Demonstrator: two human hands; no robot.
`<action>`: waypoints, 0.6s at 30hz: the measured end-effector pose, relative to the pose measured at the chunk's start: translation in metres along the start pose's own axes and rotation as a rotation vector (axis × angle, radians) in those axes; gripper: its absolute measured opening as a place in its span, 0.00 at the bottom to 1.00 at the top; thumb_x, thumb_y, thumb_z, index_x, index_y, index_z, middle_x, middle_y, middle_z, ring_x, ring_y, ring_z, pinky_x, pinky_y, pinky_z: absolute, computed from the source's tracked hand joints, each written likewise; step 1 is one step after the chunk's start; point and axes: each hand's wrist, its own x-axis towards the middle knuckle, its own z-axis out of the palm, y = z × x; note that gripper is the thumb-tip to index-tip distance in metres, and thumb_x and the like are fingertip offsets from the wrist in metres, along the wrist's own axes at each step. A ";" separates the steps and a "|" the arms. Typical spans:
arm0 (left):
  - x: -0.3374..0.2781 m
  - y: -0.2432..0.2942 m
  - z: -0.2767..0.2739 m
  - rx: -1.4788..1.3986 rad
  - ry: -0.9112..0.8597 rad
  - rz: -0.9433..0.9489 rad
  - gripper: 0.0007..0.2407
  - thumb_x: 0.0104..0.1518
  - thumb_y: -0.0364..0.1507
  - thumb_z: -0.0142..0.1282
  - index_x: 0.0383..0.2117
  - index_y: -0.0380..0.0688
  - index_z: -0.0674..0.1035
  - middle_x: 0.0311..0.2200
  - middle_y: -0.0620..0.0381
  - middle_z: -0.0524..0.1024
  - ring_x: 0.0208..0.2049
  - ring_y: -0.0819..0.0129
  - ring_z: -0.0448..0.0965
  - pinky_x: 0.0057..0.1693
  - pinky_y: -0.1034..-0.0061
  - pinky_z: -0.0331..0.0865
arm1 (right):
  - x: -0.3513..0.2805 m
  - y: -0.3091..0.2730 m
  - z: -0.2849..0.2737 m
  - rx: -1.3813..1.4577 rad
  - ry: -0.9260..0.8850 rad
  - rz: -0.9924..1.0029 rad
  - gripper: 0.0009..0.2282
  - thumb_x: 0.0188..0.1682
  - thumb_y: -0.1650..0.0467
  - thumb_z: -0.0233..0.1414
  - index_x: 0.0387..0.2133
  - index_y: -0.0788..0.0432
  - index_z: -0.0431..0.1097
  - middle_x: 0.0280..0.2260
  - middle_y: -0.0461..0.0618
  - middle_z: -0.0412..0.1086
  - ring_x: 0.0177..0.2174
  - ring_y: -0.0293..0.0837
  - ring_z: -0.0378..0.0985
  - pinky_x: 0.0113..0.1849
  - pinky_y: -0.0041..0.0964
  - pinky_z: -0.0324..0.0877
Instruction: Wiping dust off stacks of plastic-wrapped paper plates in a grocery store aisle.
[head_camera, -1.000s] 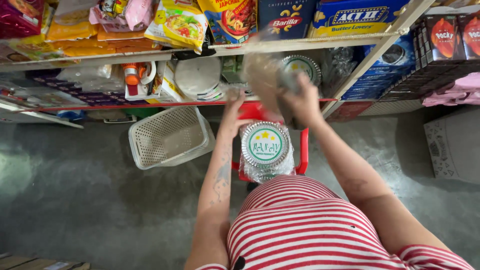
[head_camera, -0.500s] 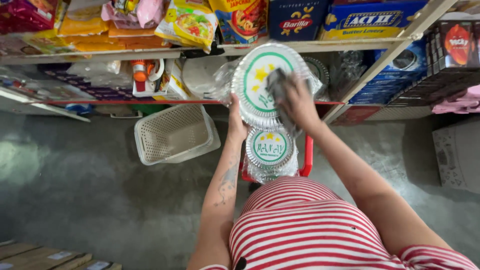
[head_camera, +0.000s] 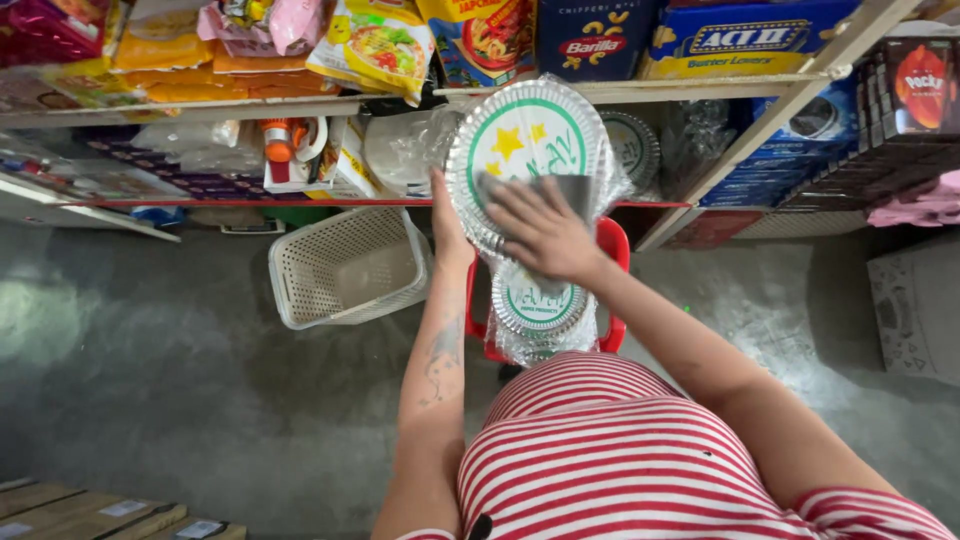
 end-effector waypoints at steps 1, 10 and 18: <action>-0.003 0.008 -0.005 0.005 0.037 -0.025 0.31 0.61 0.56 0.48 0.61 0.46 0.68 0.61 0.50 0.65 0.62 0.62 0.62 0.68 0.65 0.55 | -0.017 0.025 0.020 -0.098 -0.041 0.003 0.27 0.57 0.52 0.39 0.65 0.51 0.61 0.65 0.52 0.60 0.66 0.48 0.58 0.63 0.60 0.42; 0.005 -0.040 -0.007 0.059 -0.029 -0.113 0.26 0.65 0.51 0.45 0.63 0.48 0.68 0.63 0.51 0.63 0.64 0.62 0.59 0.70 0.64 0.54 | 0.032 0.086 0.003 0.020 0.146 0.519 0.33 0.58 0.69 0.57 0.73 0.59 0.45 0.72 0.60 0.39 0.70 0.58 0.34 0.66 0.60 0.30; 0.007 -0.018 -0.008 -0.031 0.009 -0.189 0.19 0.63 0.50 0.48 0.46 0.54 0.82 0.44 0.54 0.83 0.45 0.68 0.83 0.56 0.70 0.75 | 0.041 0.023 -0.005 -0.183 -0.058 0.039 0.30 0.56 0.45 0.36 0.69 0.40 0.57 0.70 0.40 0.54 0.67 0.46 0.55 0.65 0.64 0.31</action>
